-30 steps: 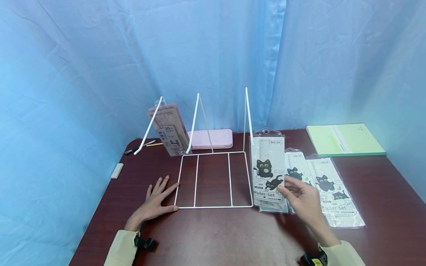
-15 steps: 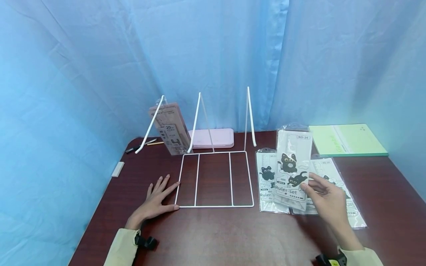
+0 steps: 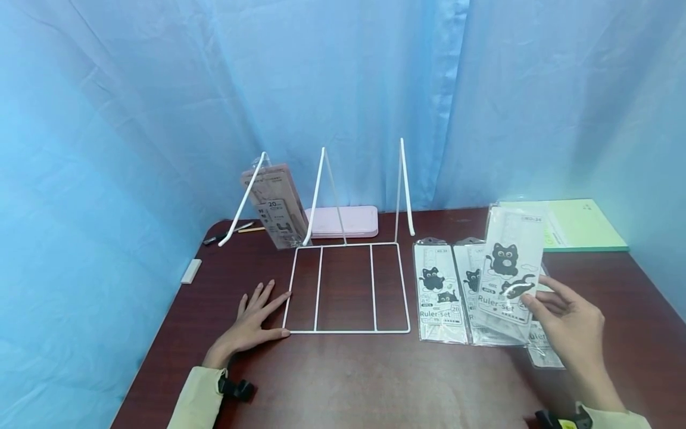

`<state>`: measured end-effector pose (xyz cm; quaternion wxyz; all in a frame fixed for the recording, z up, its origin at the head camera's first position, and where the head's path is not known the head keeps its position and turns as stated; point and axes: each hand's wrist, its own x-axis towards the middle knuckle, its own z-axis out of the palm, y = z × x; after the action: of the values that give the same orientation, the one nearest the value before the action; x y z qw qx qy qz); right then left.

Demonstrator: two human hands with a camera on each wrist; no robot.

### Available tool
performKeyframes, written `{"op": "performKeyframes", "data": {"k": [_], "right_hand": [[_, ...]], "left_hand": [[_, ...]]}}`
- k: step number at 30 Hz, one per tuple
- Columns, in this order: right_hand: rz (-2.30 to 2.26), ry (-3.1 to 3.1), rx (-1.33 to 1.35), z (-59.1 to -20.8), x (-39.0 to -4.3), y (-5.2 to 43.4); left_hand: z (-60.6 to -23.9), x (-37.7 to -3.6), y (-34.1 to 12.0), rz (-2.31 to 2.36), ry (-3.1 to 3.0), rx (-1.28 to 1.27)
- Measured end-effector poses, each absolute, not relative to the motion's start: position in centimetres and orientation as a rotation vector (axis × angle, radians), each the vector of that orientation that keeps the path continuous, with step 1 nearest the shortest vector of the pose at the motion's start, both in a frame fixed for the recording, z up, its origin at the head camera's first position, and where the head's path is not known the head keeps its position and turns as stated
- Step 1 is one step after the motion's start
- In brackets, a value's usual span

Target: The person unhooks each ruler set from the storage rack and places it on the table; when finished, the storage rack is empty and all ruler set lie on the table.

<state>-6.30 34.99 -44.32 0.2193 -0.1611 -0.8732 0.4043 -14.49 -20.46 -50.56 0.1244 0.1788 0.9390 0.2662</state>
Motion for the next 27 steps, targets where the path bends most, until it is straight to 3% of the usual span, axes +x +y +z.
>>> {"op": "performKeyframes", "data": {"k": [16,27], "right_hand": [[1.040,-2.427,-0.625,-45.0,-6.3,39.0],[1.167,-2.294,-0.504,-48.5,-6.3,45.1]], "left_hand": [[-50.7,-14.4,-20.4,0.804,2.748,0.530],[-50.6,-14.2,-20.4,0.833,2.743,0.539]]}}
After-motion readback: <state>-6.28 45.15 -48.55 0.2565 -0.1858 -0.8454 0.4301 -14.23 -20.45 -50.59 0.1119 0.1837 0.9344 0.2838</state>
